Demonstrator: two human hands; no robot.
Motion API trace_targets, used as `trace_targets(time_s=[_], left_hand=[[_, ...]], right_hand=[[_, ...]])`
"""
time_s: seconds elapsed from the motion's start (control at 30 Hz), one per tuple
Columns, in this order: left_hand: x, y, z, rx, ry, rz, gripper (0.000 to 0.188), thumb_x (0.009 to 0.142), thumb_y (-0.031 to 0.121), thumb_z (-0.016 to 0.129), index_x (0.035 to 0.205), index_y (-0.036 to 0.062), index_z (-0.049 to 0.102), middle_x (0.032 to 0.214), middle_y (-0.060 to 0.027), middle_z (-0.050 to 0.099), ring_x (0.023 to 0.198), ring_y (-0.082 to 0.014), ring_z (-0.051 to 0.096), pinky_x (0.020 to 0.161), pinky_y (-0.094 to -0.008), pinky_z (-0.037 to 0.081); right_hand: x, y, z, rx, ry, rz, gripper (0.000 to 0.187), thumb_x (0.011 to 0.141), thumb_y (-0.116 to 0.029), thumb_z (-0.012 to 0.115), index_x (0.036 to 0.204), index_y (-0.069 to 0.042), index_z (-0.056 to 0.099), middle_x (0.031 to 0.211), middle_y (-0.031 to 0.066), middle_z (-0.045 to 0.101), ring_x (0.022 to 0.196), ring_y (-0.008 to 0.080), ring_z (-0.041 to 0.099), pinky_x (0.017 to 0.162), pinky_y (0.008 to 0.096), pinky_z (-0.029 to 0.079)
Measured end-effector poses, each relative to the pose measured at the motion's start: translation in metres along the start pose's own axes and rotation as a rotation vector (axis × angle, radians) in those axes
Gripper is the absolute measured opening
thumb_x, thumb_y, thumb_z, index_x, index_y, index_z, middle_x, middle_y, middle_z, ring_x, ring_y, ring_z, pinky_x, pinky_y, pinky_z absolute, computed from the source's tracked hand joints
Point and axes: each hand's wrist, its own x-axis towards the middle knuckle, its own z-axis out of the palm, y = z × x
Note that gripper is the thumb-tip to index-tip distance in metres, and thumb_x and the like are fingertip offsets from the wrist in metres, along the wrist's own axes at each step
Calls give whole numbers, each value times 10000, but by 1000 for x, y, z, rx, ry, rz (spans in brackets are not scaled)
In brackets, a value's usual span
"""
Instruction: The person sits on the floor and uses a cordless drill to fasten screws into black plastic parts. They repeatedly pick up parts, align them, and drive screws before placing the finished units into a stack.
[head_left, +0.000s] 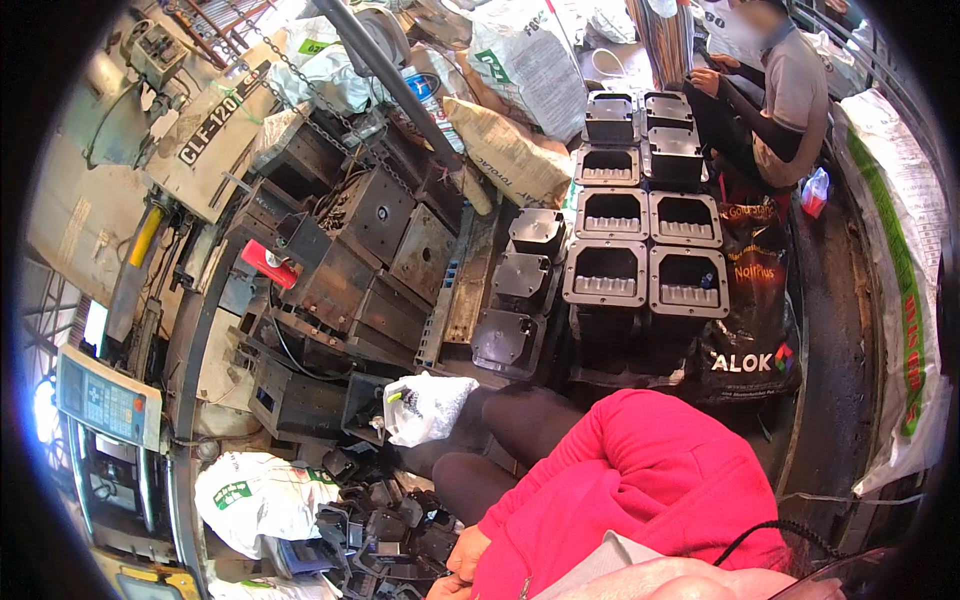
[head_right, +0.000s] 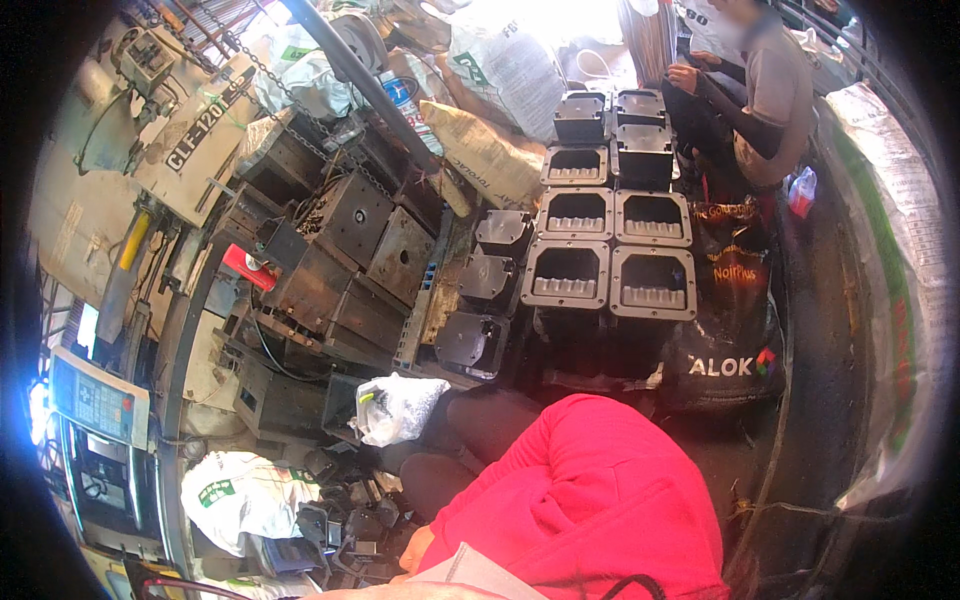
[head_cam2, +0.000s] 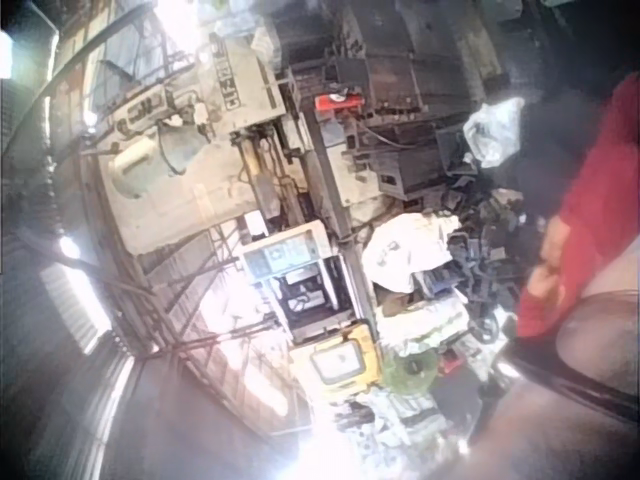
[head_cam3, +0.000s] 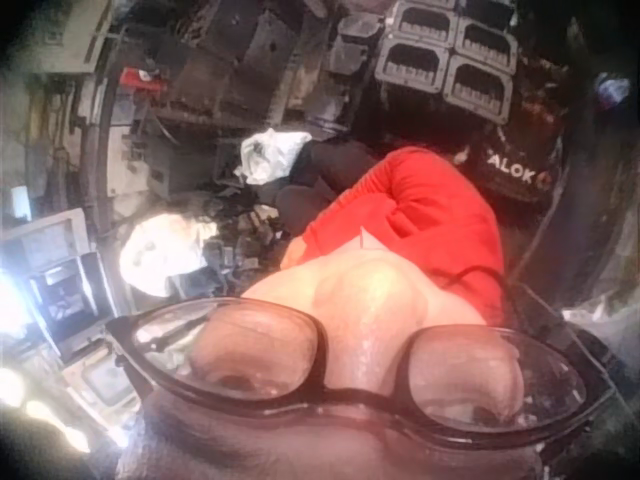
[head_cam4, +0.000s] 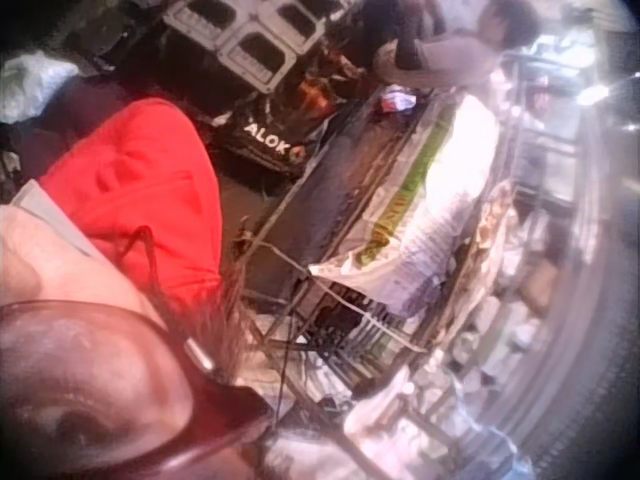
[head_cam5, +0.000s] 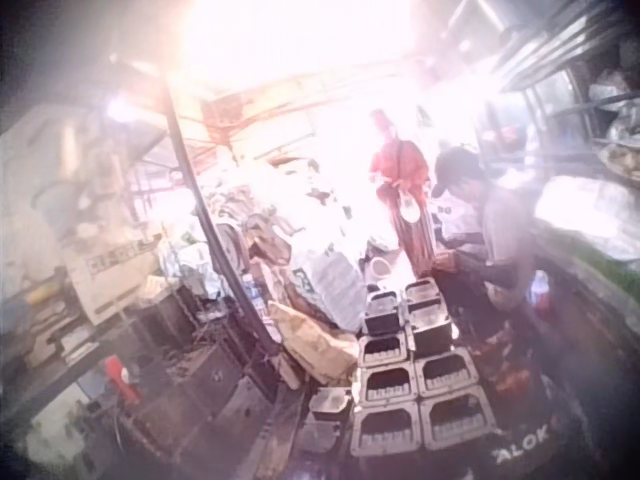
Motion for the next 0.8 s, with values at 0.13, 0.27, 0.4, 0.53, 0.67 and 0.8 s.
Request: trace_targets(time_s=[0.13, 0.27, 0.4, 0.53, 0.67, 0.8], left_hand=[[-2, 2, -1, 17, 10, -2, 314, 819, 146, 664, 1113, 39, 640, 1091, -84, 665, 997, -193, 626, 851, -316, 484], [-8, 2, -2, 19, 30, -8, 313, 820, 147, 664, 1112, 39, 641, 1086, -85, 666, 993, -191, 627, 850, -316, 485], [-15, 2, -2, 22, 61, -11, 312, 820, 148, 664, 1112, 38, 641, 1081, -86, 668, 990, -190, 628, 850, -315, 485], [-17, 3, -2, 15, 83, -12, 311, 821, 149, 663, 1111, 38, 641, 1077, -86, 670, 986, -188, 630, 849, -315, 485], [-17, 7, -3, 29, 76, 2, 310, 822, 150, 663, 1110, 38, 641, 1072, -87, 671, 983, -187, 631, 849, -315, 485], [-22, 7, -7, 20, 70, 15, 309, 823, 151, 663, 1110, 37, 641, 1068, -88, 673, 979, -186, 632, 848, -314, 485]], right_hand=[[-9, 32, -46, -36, 68, 162, 360, 865, -422, 637, 973, -78, 651, 947, 98, 646, 924, 243, 612, 775, 384, 487], [-13, 38, -55, -40, 80, 213, 358, 861, -423, 642, 966, -81, 651, 941, 101, 644, 920, 249, 612, 771, 387, 487], [-7, 18, -26, -8, 29, 95, 355, 857, -423, 646, 959, -83, 650, 935, 103, 642, 915, 256, 613, 767, 390, 487], [0, -6, -3, 15, -32, -29, 353, 854, -424, 650, 953, -85, 650, 929, 106, 640, 911, 262, 613, 762, 392, 488], [3, -37, 15, 47, -104, -185, 350, 850, -424, 654, 946, -88, 649, 923, 109, 638, 906, 268, 614, 758, 395, 488], [9, -73, 43, 129, -198, -399, 348, 847, -425, 658, 940, -90, 649, 918, 111, 636, 902, 275, 615, 754, 398, 488]])
